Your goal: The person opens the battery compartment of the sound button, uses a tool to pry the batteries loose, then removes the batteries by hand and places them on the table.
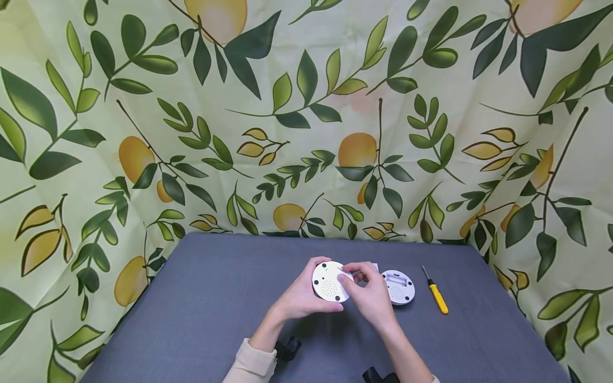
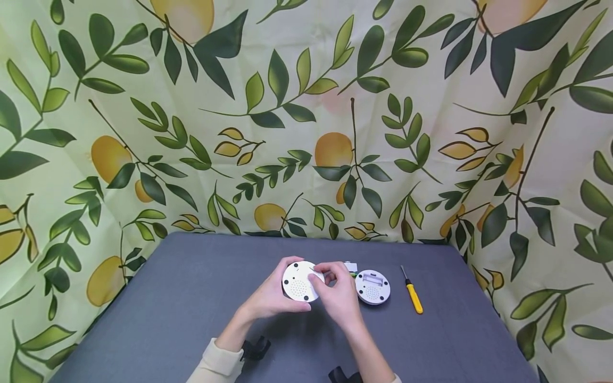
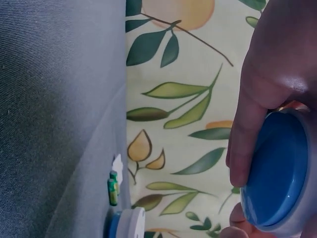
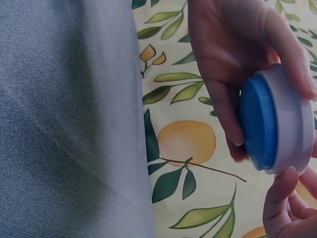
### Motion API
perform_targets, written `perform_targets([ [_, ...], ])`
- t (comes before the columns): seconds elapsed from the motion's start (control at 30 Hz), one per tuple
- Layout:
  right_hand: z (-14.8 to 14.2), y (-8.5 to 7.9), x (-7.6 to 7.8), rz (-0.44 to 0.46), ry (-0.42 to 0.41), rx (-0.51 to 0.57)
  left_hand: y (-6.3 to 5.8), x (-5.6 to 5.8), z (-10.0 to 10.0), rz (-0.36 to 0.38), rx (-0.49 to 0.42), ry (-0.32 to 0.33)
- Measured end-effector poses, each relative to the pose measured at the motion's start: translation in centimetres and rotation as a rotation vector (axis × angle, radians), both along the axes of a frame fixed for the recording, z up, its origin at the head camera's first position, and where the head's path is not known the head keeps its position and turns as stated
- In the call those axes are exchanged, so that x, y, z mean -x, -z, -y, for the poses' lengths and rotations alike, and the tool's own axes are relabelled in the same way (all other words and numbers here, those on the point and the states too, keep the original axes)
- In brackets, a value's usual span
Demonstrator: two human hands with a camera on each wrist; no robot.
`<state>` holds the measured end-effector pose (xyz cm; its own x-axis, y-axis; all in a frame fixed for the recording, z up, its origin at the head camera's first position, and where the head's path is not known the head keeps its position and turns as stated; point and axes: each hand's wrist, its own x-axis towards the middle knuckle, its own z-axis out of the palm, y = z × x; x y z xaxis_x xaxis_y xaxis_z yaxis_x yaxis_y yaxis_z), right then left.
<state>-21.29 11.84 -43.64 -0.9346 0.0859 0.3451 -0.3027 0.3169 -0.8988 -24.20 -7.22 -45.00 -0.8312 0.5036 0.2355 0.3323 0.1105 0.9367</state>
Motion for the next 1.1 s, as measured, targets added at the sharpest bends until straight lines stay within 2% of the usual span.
perform_targets([
  [0.33, 0.4, 0.4, 0.3, -0.012, 0.057, -0.053, 0.2, -0.1, -0.3, -0.028, 0.047, -0.023],
  [0.83, 1.2, 0.7, 0.4, 0.074, 0.054, 0.036, 0.4, 0.0, -0.2, -0.059, 0.058, -0.016],
  [1.1, 1.2, 0.6, 0.1, 0.023, 0.068, -0.049, 0.2, -0.1, -0.2, -0.058, 0.049, -0.005],
])
